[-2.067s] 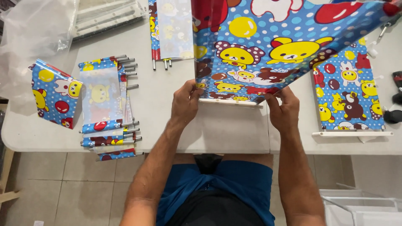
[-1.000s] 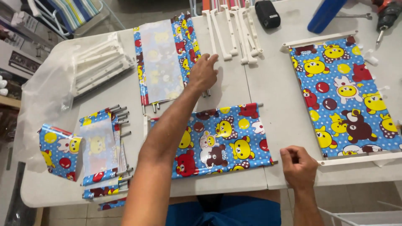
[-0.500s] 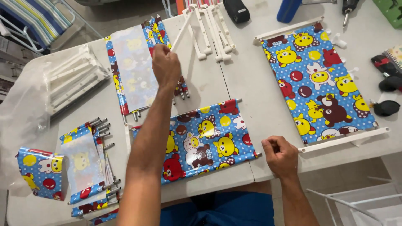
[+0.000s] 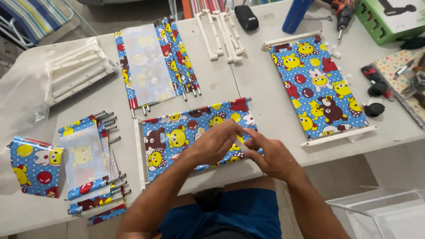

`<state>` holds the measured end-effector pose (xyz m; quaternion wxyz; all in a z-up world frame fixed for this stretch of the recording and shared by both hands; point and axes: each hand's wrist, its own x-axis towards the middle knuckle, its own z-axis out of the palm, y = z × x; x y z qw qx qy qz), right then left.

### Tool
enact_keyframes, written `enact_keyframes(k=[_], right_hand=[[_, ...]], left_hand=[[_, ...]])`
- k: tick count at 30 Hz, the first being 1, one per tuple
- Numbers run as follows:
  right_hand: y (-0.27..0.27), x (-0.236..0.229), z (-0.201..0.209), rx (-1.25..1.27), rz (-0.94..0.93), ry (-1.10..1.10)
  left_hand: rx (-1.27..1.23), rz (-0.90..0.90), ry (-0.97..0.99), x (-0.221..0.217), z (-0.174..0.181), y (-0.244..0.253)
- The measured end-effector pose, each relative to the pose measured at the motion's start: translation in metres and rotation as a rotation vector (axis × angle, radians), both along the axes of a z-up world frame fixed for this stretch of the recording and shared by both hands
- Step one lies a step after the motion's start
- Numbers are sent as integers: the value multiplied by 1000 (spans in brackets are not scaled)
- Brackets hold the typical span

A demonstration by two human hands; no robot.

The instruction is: Assembling a multi-tiered fabric shelf by inserting support rods into fabric sleeves and connecting them to plastic side frames.

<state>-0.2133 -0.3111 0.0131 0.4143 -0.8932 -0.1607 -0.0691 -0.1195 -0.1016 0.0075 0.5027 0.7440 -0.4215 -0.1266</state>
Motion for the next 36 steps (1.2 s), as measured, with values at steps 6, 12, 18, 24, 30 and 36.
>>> enact_keyframes(k=[6,12,18,24,30,36], right_hand=[[-36,50,-30,475,-295,192],[-51,87,-65,527,-419,387],[-53,91,-75,607,-379,381],[-43,94,-95,801,-244,378],[-46,91,-95,849,-187,330],[-42,86,-95,817,-211,265]], left_hand=[[123,471,-364,82,-92,-36],[565,387,-449,114,-144,-55],[552,280,-279,84,-81,-44],[583,254,-224,80,-57,-41],[483,255,-268,86,-79,-43],[422,291,-388,90,-103,-47]])
